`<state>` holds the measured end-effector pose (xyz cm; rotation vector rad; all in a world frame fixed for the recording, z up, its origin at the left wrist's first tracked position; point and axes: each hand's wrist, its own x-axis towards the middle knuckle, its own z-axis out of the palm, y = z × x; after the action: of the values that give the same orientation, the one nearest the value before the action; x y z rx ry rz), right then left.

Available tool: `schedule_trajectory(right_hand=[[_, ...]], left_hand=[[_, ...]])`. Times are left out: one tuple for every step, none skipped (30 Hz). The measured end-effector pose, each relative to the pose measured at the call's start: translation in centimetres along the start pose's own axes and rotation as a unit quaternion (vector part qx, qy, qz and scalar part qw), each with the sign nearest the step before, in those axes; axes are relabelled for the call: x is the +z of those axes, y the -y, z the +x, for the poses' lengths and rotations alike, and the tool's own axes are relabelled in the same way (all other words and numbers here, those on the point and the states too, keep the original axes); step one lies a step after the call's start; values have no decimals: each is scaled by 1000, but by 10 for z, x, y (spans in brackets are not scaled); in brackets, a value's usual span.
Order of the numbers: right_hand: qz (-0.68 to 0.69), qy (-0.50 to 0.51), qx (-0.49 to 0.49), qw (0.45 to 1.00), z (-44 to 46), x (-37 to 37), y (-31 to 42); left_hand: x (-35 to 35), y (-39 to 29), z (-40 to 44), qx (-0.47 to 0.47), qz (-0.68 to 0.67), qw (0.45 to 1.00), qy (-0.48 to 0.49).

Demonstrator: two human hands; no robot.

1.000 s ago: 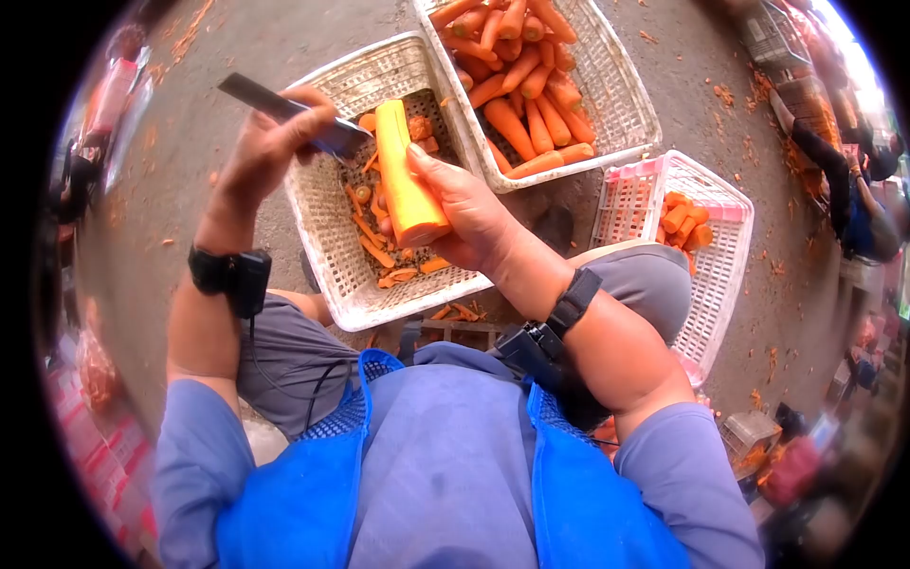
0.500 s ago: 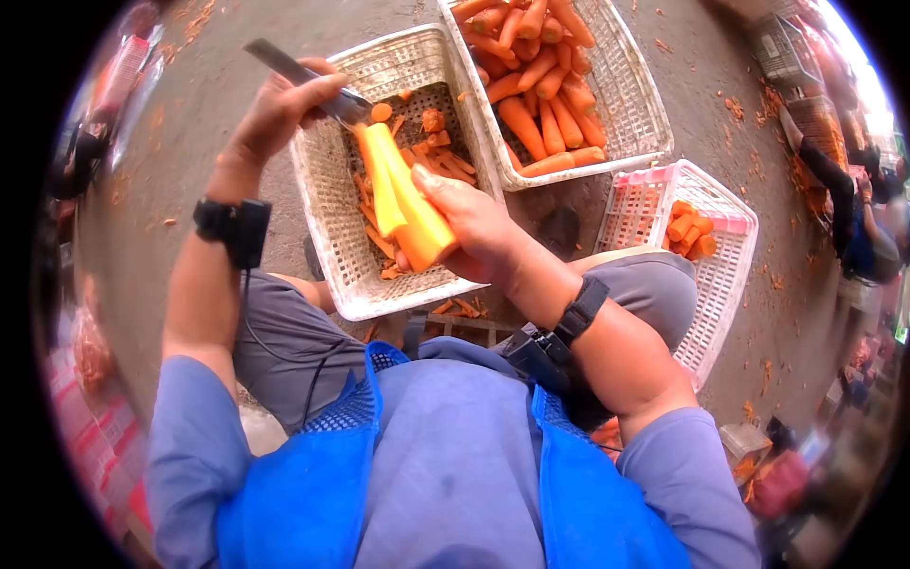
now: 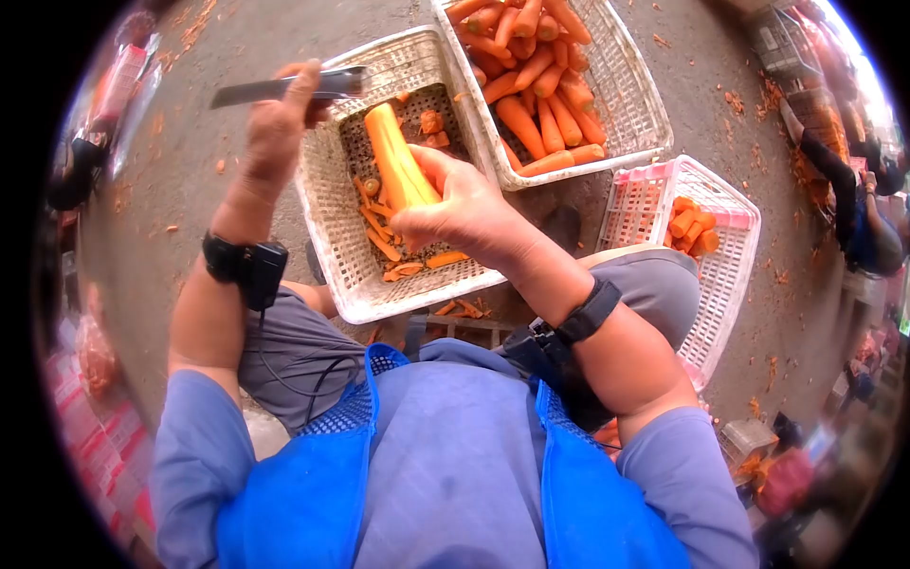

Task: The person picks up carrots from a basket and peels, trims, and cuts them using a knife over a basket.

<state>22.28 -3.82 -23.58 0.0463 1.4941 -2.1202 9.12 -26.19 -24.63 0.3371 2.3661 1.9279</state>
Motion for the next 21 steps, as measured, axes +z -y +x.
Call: schedule_trajectory(right_hand=[[-18, -4, -4, 1000, 0, 5, 1], [-35, -7, -7, 999, 0, 10, 1], [-43, -1, -15, 999, 0, 13, 0], [-51, 4, -25, 998, 0, 14, -2], [-59, 8, -37, 998, 1, 15, -4], [-154, 0, -122, 981, 8, 11, -13], [-166, -5, -117, 979, 8, 9, -15], [-178, -10, -111, 978, 5, 11, -10], [-190, -14, -105, 976, 3, 14, -6], [-63, -18, -67, 996, 1, 15, -4], [67, -21, -29, 997, -1, 17, -3], [194, -25, 9, 981, -2, 17, -2], [274, 14, 26, 961, -2, 16, -4], [352, 52, 42, 934, 0, 14, -7], [427, 89, 57, 898, 0, 13, -10], [387, 119, 68, 912, -2, 12, -12], [366, 100, 62, 923, -3, 11, -12], [344, 83, 56, 934, -1, 10, -11], [322, 65, 51, 943, 0, 9, -11], [332, 64, 58, 939, 0, 8, -8], [343, 62, 50, 936, 0, 6, -5]], left_hand=[[9, 0, -3, -2, -10, 1000, 26], [21, -2, -7, 5, -39, 999, 31], [29, -3, -11, 11, -67, 997, 36], [30, -1, -12, 2, -82, 994, 69], [32, -3, -14, -10, -75, 995, 70], [35, -5, -16, -22, -68, 995, 73], [37, -7, -18, -35, -61, 995, 75], [37, -7, -19, -54, -52, 991, 110], [38, -6, -19, -66, -84, 988, 109], [39, -5, -18, -77, -115, 985, 107], [42, -7, -17, -89, -146, 980, 105], [45, -13, -18, -95, -192, 974, 77], [47, -16, -19, -72, -185, 977, 73], [49, -18, -18, -49, -179, 980, 71], [51, -19, -18, -26, -173, 982, 70], [51, -11, -15, 0, -139, 988, 65], [47, -12, -15, 67, -36, 996, 53], [41, -14, -13, 135, 68, 988, 38], [33, -14, -12, 200, 171, 965, 23], [16, 0, -6, 245, 212, 946, 2], [13, -6, -3, 219, 156, 963, -2]])
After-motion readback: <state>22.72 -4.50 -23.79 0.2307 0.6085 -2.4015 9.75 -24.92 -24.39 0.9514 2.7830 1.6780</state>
